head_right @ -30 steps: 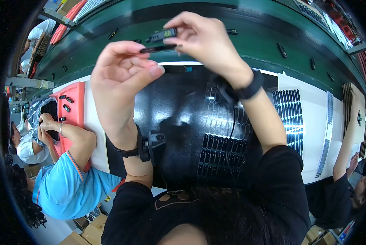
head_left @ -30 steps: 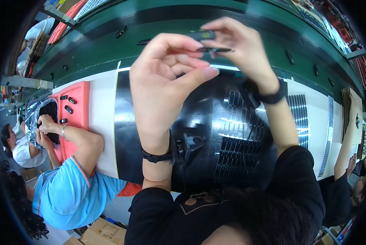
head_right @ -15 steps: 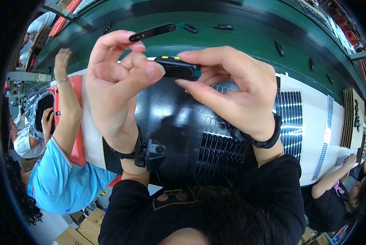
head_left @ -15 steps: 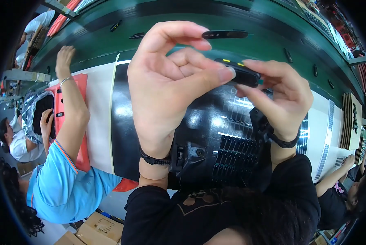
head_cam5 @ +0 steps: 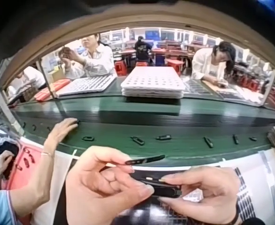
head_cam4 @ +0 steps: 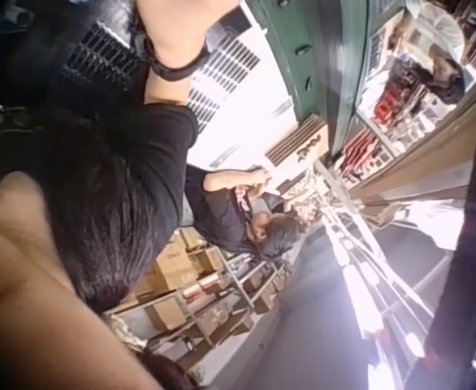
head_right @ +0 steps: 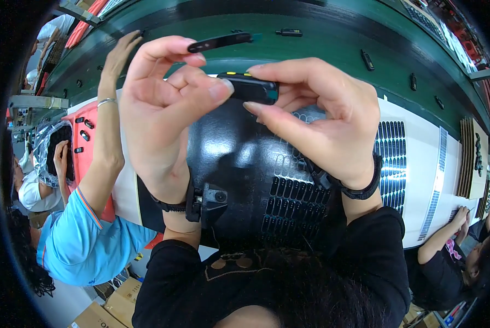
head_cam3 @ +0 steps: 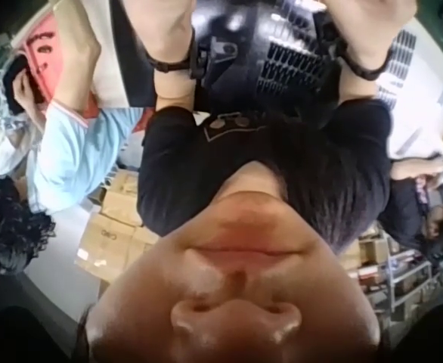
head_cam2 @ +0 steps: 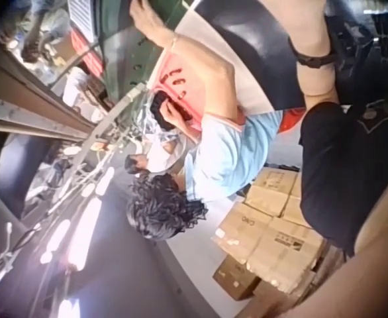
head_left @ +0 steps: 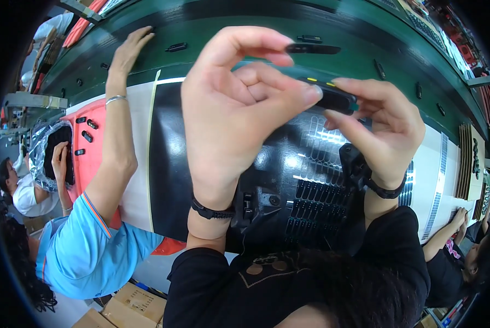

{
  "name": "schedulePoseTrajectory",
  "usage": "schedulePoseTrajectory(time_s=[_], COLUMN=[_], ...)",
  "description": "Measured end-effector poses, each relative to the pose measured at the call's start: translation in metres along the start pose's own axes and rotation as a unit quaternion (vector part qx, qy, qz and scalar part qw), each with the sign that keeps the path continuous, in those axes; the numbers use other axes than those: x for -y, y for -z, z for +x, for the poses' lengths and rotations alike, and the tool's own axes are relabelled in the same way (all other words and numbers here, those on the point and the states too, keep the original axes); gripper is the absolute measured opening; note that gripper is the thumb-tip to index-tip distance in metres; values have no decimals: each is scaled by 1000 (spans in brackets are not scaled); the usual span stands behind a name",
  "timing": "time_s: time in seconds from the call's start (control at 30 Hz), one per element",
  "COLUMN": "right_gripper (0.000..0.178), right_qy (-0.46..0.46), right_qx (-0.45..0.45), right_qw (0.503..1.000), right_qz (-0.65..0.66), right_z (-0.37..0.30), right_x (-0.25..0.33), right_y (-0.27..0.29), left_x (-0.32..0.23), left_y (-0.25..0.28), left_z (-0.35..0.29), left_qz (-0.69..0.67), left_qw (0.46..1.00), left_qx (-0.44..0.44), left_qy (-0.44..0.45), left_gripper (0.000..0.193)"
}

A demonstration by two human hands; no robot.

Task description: The person picks up a small electronic device and a screen protector, peels off the backing, and presses the protector onto the device screen. After smoothing it down, they place the finished unit onto the conveyor belt and reach for the next set of components.

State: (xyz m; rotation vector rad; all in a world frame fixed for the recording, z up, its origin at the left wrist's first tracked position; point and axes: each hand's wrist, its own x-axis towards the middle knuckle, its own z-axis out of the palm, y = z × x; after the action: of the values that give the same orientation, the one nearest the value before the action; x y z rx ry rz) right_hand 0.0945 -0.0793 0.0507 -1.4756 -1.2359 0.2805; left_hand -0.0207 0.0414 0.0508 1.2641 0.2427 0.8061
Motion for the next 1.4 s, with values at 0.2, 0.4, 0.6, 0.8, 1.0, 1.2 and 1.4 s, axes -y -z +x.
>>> schedulePoseTrajectory(time_s=[0.2,0.4,0.6,0.8,1.0,1.2,1.4], right_gripper=[29,30,30,26,27,30,31], right_qy=[26,56,74,-80,-174,42,-101], right_qx=[-3,14,-18,-18,-7,3,95], right_qw=[998,995,996,990,976,941,923], right_qz=[-50,-88,-48,118,131,-335,-358], right_z=[-2,-4,-9,-2,36,83,145], right_x=[0,1,-4,-14,-87,-190,-239], right_y=[0,1,3,5,11,7,-42], left_x=[4,4,16,12,12,2,4], left_y=[-3,-2,7,2,19,26,20], left_z=[-2,-1,7,7,12,12,7], left_qz=[45,161,267,129,251,317,298], left_qw=[998,983,958,982,968,945,952], left_qx=[4,33,105,108,-8,-68,-46], left_qy=[-51,-80,-8,88,10,-49,-51], left_gripper=[42,40,32,26,21,16,11])
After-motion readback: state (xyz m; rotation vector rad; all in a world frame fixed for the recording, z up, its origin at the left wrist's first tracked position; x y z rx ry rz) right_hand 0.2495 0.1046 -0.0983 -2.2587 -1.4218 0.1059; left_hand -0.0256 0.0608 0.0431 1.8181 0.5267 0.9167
